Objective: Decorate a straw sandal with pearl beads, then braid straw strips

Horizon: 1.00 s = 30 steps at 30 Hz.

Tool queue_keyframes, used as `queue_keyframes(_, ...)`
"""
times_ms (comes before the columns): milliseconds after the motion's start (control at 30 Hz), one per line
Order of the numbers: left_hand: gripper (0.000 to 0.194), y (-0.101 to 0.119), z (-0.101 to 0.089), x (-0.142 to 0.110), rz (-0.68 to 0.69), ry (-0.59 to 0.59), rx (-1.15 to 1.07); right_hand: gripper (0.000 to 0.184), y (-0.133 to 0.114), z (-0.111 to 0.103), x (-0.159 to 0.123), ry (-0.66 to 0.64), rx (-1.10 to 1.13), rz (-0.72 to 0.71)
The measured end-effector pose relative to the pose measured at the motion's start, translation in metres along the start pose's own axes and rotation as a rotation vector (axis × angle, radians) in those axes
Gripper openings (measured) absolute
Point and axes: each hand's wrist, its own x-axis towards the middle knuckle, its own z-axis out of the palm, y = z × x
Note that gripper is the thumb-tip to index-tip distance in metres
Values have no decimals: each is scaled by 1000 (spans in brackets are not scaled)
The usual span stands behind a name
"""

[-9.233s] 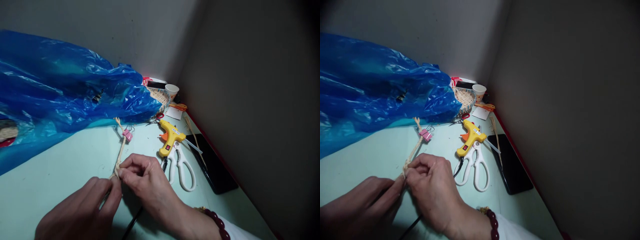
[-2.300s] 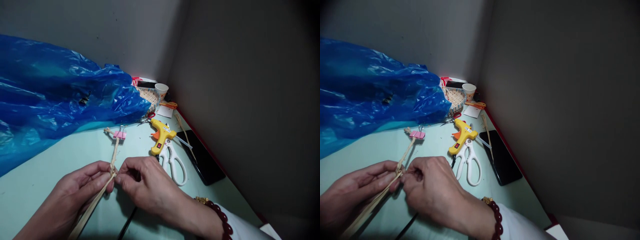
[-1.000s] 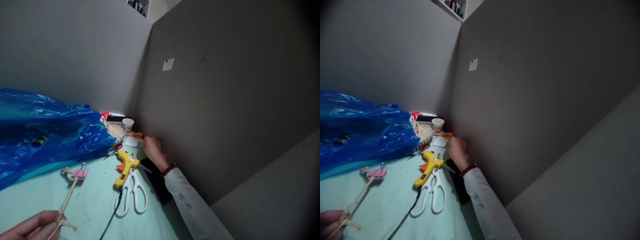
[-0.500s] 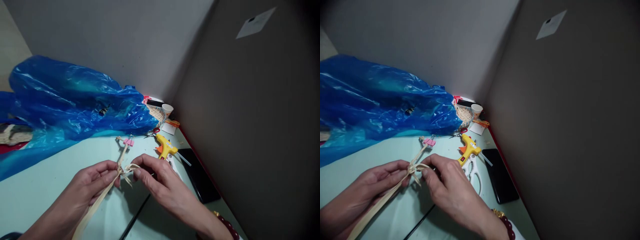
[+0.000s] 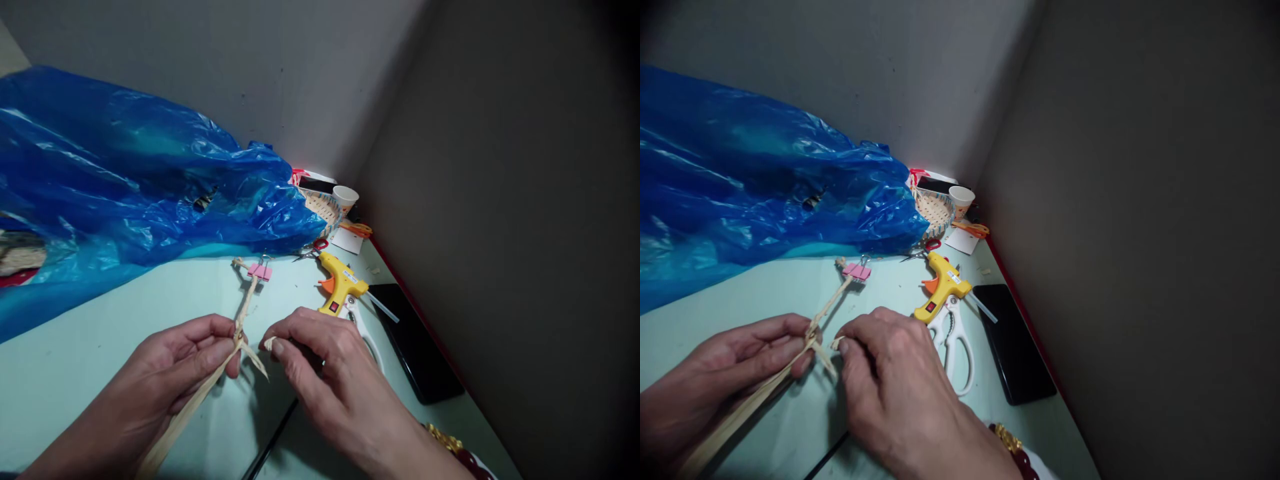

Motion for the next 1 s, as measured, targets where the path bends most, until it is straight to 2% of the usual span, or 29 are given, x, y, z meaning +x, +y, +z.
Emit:
queue_keyframes(67, 34, 3, 5, -3, 14, 35, -5, 20, 1, 0, -1, -24, 42, 10)
queue_keyframes(167, 38, 4, 8, -5, 11, 66, -10, 21, 1, 0, -1, -20, 88, 30)
queue_keyframes(367, 41, 6, 9, -6, -11, 46, -16, 28, 2, 9, 5, 69, 57, 123)
queue_keyframes(500, 41, 7, 10, -6, 0, 30, -38, 24, 5, 14, 5, 82, 87, 13)
queue_keyframes(600, 38, 5, 6, -4, 13, 19, -36, 22, 4, 11, 3, 72, 181, -91)
queue_keyframes(667, 42, 4, 3, -2, -6, -18, -30, 23, 2, 6, 2, 81, 194, -105)
queue_keyframes(733, 46, 3, 2, -2, -26, -36, -38, 23, 0, 1, 2, 73, 177, -92)
queue_keyframes(833, 46, 5, 8, -4, -39, 38, -118, 26, 0, -1, 4, 59, 162, -67)
queue_keyframes(900, 46, 7, 13, -8, -48, 79, -159, 22, 2, 1, 4, 73, 153, -28)
queue_keyframes(1000, 50, 10, 17, -10, -67, 74, -154, 12, 6, 6, 2, 91, 142, 18)
